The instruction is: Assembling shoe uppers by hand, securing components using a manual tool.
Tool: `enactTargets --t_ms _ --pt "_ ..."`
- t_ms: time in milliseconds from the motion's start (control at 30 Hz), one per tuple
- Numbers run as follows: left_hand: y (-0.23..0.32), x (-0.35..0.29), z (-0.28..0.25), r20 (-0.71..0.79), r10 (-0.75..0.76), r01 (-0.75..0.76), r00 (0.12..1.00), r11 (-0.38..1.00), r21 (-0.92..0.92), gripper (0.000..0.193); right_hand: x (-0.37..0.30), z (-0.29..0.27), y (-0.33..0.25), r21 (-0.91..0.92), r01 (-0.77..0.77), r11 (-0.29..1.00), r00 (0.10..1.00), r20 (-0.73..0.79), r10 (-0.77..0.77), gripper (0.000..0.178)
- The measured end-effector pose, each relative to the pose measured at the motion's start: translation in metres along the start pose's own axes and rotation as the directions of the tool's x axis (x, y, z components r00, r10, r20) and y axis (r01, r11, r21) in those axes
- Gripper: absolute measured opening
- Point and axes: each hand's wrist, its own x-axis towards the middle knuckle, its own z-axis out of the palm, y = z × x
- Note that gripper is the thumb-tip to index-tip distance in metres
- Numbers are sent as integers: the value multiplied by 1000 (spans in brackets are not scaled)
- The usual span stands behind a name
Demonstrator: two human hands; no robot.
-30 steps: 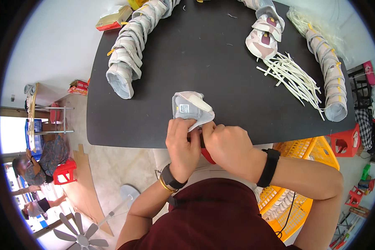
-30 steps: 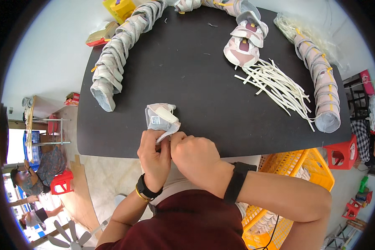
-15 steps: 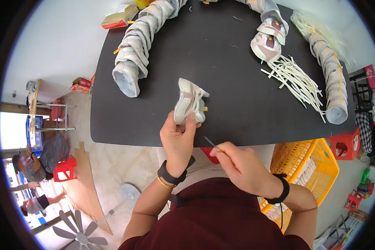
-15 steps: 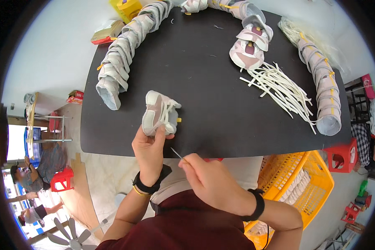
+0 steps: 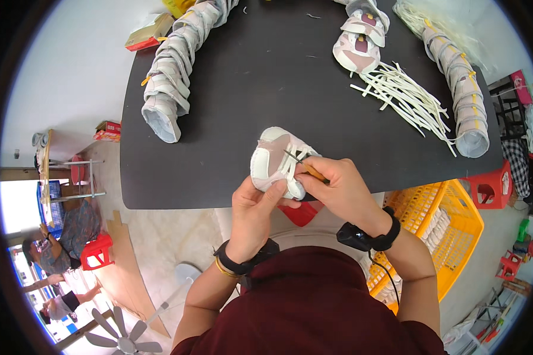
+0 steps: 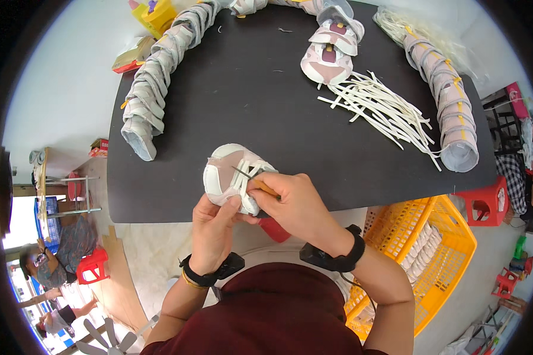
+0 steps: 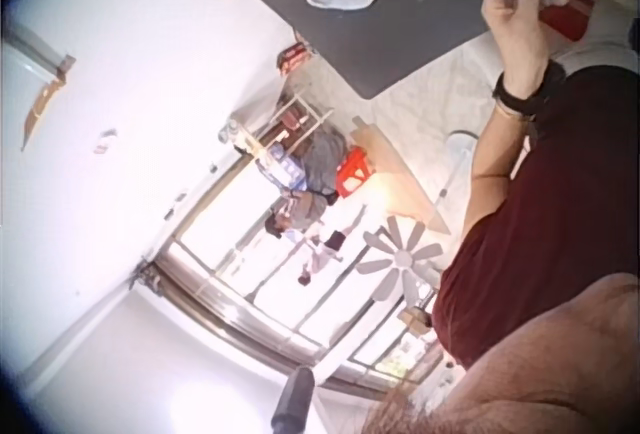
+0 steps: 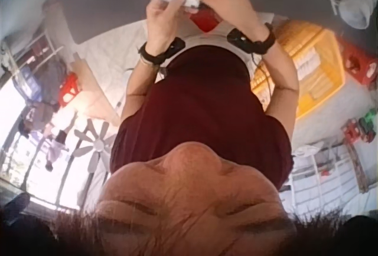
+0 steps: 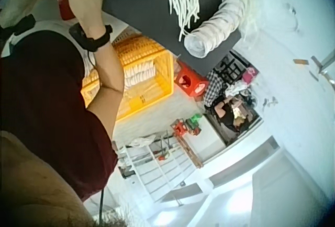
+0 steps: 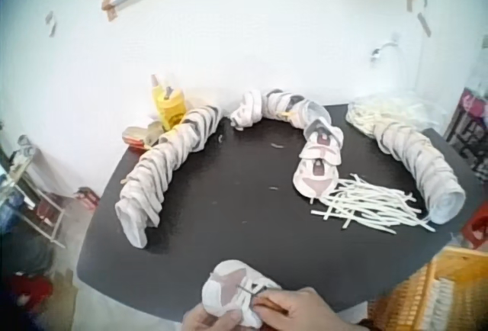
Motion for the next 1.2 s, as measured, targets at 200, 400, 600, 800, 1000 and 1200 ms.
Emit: enactTargets --t_ms 200,400,600,800,1000,1200 --pt "3 -1 4 -51 40 -35 998 995 93 19 -1 13 5 -467 190 864 940 -168 -297 9" --pt "7 -1 11 -87 66 -42 994 966 256 17 -7 12 8 -533 200 822 929 -163 -332 9" --pt "35 1 -5 529 407 -598 745 55 799 38 -42 -62 -22 -75 36 997 972 -231 -53 29" --pt "27 -6 6 815 203 -781 544 -235 579 27 -7 -57 -42 -361 480 800 877 213 -430 33" --pt "11 2 -4 659 461 -690 593 -129 712 19 -10 -44 -33 -608 414 677 905 356 -234 26" --pt "10 4 4 281 646 -454 710 114 884 43 -29 -27 -32 -575 398 715 909 138 -394 27"
